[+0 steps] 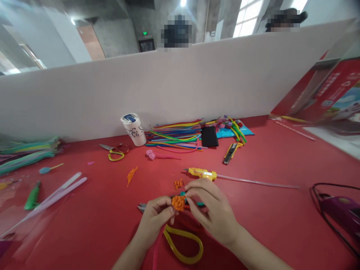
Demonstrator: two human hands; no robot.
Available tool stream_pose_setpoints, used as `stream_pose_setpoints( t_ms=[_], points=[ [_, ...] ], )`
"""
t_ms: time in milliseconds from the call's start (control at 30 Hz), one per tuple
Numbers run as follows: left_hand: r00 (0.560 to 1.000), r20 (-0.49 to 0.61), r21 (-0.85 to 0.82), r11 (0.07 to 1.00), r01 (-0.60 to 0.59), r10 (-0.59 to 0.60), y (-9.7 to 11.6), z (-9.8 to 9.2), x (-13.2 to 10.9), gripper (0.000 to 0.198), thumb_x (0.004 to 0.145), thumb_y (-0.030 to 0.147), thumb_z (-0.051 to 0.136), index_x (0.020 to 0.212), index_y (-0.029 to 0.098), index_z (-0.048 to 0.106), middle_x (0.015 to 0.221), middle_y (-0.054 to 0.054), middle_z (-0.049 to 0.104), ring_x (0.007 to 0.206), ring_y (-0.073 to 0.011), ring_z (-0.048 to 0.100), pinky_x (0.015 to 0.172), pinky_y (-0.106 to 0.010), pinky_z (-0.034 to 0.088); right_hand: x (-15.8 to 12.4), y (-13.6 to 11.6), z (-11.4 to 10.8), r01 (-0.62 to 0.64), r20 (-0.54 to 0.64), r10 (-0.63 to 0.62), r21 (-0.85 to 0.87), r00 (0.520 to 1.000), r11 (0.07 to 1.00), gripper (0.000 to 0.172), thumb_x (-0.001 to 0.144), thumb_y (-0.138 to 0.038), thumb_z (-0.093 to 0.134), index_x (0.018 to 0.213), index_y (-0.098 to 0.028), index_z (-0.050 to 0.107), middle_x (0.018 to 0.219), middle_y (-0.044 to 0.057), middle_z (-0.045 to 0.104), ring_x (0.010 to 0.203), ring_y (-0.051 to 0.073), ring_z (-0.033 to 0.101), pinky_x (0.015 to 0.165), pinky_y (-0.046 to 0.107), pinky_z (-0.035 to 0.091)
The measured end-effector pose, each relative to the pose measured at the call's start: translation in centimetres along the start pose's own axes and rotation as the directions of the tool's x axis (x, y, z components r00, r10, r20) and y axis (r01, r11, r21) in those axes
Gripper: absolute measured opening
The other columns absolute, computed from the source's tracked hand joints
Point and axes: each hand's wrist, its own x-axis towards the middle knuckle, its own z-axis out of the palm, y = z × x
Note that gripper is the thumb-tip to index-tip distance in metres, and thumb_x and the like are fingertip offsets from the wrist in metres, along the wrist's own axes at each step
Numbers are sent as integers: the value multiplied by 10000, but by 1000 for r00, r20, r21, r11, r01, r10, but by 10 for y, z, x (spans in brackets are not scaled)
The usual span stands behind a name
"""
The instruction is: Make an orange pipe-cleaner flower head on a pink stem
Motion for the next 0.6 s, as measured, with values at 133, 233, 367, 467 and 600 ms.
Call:
stream_pose_setpoints(
  t_ms=[133,233,367,467,600],
  points=[
    [998,-50,-71,997,33,-36,0,3,1,203,740,331,621,659,146,605,437,30,536,377,-50,313,408,-186,206,0,0,-2,0,-67,-2,-38,998,999,144,799,-67,504,850,-188,562,837,60,627,792,165,588,693,293,501],
    [993,-59,-197,976,91,-105,0,9,-1,147,750,294,629,751,150,597,516,21,603,328,-12,239,363,-170,124,-2,2,2,127,-59,-136,-143,989,982,165,802,-53,485,860,-178,577,802,63,645,750,165,592,670,297,501],
    [984,-95,-321,941,111,-149,-1,13,-3,172,689,294,695,743,145,628,467,55,538,316,-7,286,330,-146,137,-7,2,11,266,17,-271,-257,962,929,154,802,-56,502,868,-156,599,798,71,672,747,182,605,683,320,503],
    [976,-142,-382,919,99,-164,-2,12,-3,199,640,299,734,723,139,652,421,70,477,341,-27,351,323,-137,182,-10,1,16,271,54,-267,-263,962,926,157,799,-46,506,884,-134,603,813,75,678,756,188,602,692,335,507],
    [981,-128,-387,918,85,-145,-3,11,-3,187,617,268,759,691,128,659,497,35,556,421,-48,466,391,-147,319,-13,4,17,318,63,-314,-295,947,901,154,790,-48,521,902,-111,605,827,94,682,782,211,607,693,356,512]
  ],
)
